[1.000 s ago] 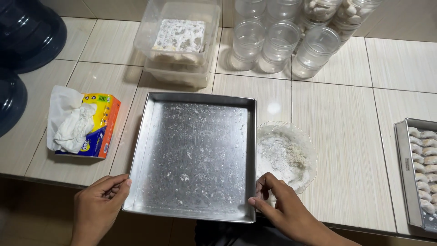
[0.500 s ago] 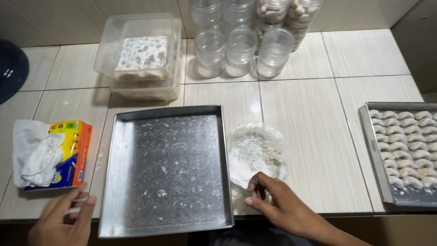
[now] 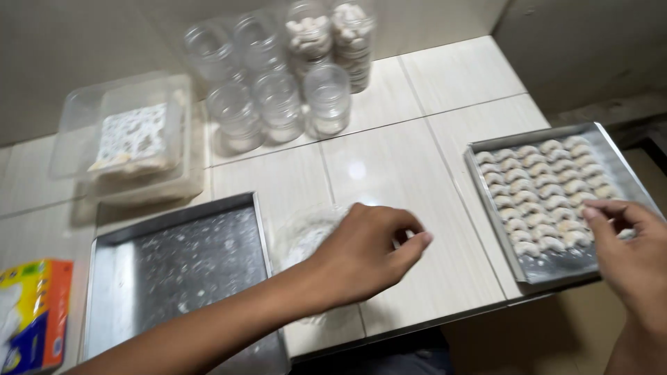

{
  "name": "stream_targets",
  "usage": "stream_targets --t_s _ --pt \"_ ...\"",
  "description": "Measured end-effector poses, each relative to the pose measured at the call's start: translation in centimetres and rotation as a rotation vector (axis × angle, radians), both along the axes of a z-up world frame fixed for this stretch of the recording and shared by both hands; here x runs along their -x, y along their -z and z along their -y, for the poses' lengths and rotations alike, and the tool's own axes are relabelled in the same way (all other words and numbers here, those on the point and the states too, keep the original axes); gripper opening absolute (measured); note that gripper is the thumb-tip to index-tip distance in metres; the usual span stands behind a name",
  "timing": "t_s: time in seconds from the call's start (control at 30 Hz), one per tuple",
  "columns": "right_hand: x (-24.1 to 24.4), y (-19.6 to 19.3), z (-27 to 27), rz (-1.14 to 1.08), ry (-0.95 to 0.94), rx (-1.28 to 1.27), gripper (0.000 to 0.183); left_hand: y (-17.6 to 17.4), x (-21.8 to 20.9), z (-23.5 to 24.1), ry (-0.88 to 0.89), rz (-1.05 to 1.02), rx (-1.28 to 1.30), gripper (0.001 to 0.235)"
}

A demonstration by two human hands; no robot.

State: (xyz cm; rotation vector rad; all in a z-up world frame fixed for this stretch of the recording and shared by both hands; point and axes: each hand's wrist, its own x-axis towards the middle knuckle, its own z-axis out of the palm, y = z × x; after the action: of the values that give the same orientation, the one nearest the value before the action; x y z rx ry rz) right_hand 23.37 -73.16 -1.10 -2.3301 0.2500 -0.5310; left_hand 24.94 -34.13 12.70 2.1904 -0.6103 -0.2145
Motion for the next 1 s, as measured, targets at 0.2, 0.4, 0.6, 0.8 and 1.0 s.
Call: stream_targets --t_s 0.2,0.4,0.6,0.8,1.0 --pt "-1.2 4.1 11.2 0.004 0.177 0.164 0.017 9.4 -4.0 12.0 -0.072 -0.746 0.127 0.023" --pt "-1.4 11.2 21.7 -0.011 0.186 0.331 0.022 17.1 -4.8 17.5 -0.176 -0.960 0.284 0.041" --pt "-1.3 10.9 22.1 -0.236 0.231 0.233 0.026 20.4 -4.7 21.0 -0.247 -0.956 0.482 0.026" --pt "-2.4 9.4 21.0 -0.198 0.211 0.164 0.022 20.3 -5.2 22.0 -0.253 -0.889 0.400 0.020" --pt "-5.7 7.8 18.8 -0.243 0.222 0.116 0.027 19.0 -7.7 20.7 -0.310 -0.759 0.372 0.013"
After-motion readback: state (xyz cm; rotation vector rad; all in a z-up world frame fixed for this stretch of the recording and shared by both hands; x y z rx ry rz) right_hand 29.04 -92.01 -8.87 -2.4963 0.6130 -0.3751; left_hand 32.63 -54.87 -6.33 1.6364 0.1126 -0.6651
